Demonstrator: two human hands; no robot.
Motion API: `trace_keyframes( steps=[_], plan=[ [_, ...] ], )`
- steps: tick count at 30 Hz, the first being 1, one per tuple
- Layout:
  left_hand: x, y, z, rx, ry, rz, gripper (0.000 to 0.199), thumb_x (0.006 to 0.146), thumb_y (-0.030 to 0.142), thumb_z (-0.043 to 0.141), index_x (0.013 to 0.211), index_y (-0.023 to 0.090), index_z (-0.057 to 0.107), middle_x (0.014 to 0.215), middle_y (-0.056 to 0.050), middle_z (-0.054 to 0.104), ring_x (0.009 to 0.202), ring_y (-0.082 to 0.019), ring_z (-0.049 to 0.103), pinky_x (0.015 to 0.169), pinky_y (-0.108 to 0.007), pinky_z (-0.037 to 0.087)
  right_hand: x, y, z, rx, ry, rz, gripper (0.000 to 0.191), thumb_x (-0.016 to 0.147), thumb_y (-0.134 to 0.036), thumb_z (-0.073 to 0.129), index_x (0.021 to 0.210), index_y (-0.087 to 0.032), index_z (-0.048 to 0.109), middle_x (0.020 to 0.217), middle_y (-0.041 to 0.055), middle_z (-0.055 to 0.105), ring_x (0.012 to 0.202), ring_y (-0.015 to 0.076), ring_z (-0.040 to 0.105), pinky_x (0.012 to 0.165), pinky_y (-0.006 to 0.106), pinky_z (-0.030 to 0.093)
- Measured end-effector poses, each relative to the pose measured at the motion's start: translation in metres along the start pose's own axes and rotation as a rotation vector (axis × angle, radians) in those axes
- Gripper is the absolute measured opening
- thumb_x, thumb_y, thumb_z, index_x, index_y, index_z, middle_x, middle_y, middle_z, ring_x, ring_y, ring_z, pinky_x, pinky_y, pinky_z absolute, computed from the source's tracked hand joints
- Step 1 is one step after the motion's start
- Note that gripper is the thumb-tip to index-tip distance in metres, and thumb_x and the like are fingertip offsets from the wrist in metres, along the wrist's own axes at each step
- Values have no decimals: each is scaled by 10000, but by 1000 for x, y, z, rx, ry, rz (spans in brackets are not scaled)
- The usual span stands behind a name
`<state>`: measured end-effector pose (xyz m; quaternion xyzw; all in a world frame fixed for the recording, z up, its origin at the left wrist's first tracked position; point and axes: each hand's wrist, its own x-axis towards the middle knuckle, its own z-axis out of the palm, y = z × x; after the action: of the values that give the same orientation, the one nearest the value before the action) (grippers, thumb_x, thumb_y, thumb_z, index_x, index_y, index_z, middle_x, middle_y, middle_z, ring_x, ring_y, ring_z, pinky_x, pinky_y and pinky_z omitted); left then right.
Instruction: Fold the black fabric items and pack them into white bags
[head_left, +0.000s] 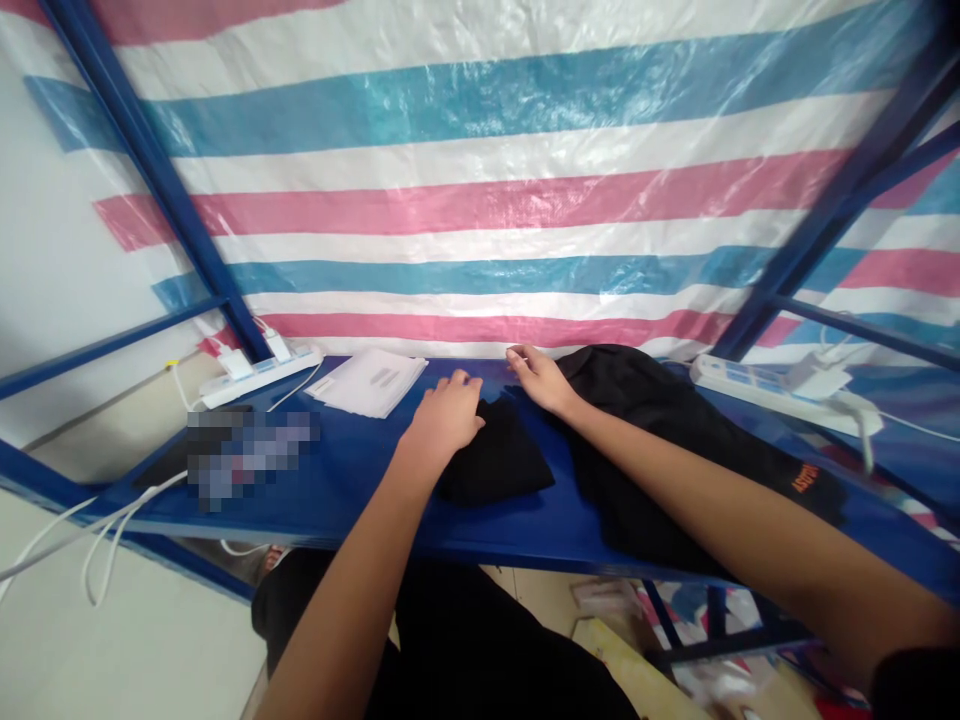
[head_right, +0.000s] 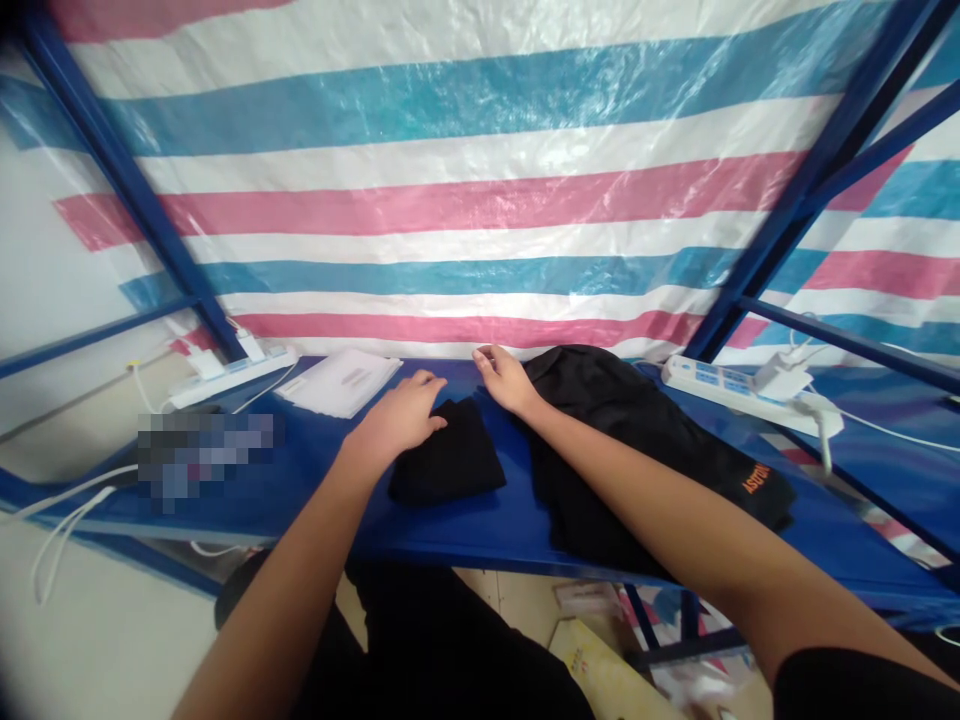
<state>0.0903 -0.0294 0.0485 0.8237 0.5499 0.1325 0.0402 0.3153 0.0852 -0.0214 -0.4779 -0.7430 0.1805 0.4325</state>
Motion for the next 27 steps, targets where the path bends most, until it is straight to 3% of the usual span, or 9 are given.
trace_keyframes(
  steps=[3,6,10,13,16,20,24,27],
  plan=[
    [-22,20,4,11,125,101,347,1030,164,644,1373,161,697,1461,-195,660,1333,-385,648,1126,-521,499,-1,-1,2,0,0,-30,474,1096,-618,476,1216,-203,672,1210,138,790,1143,306,761,1024,465,594],
    [-39,36,11,-105,11,222,377,1118,405,548,1386,197,712,1460,-169,688,1387,-380,624,1206,-571,446,-3,-4,3,-13,10,-44,471,1095,-614,475,1218,-205,671,1208,136,790,1141,307,757,1044,473,582],
    [-46,36,30,-138,-176,214,642,1111,634,466,1602,234,568,1765,-155,416,1683,-415,257,1340,-715,155,-6,-11,2,-16,13,-52,460,1100,-596,480,1248,-206,672,1211,133,792,1133,301,750,1044,465,579],
    [-44,30,39,-157,-196,226,703,1117,670,405,1668,243,492,1812,-134,321,1716,-394,153,1350,-720,92,-8,-15,2,-18,15,-61,434,1097,-573,499,1247,-208,678,1225,127,784,1102,291,749,1003,445,592],
    [-47,32,41,-136,-127,224,696,1121,643,442,1660,208,505,1793,-153,359,1708,-404,184,1353,-716,111,-10,-17,3,-15,2,-72,416,1097,-550,503,1249,-204,677,1223,131,778,1110,290,747,978,436,598],
    [-68,43,36,-120,-23,228,721,1092,645,535,1639,175,527,1789,-179,357,1697,-415,219,1362,-692,151,-9,-14,5,-4,-7,-97,425,1097,-554,504,1259,-201,678,1238,140,769,1138,297,740,988,447,600],
    [-95,47,31,-149,-93,253,1049,902,865,653,1685,190,470,1798,-210,312,1689,-479,197,1333,-757,173,-7,-10,7,14,0,-91,453,1095,-581,510,1295,-208,672,1247,137,768,1139,296,741,987,452,609],
    [-111,50,42,-64,-119,280,1207,767,780,854,1726,207,398,1825,-192,233,1693,-496,151,1336,-767,174,-7,-9,7,11,3,-88,461,1093,-592,510,1298,-213,674,1231,134,772,1131,298,742,986,456,609]
  ],
)
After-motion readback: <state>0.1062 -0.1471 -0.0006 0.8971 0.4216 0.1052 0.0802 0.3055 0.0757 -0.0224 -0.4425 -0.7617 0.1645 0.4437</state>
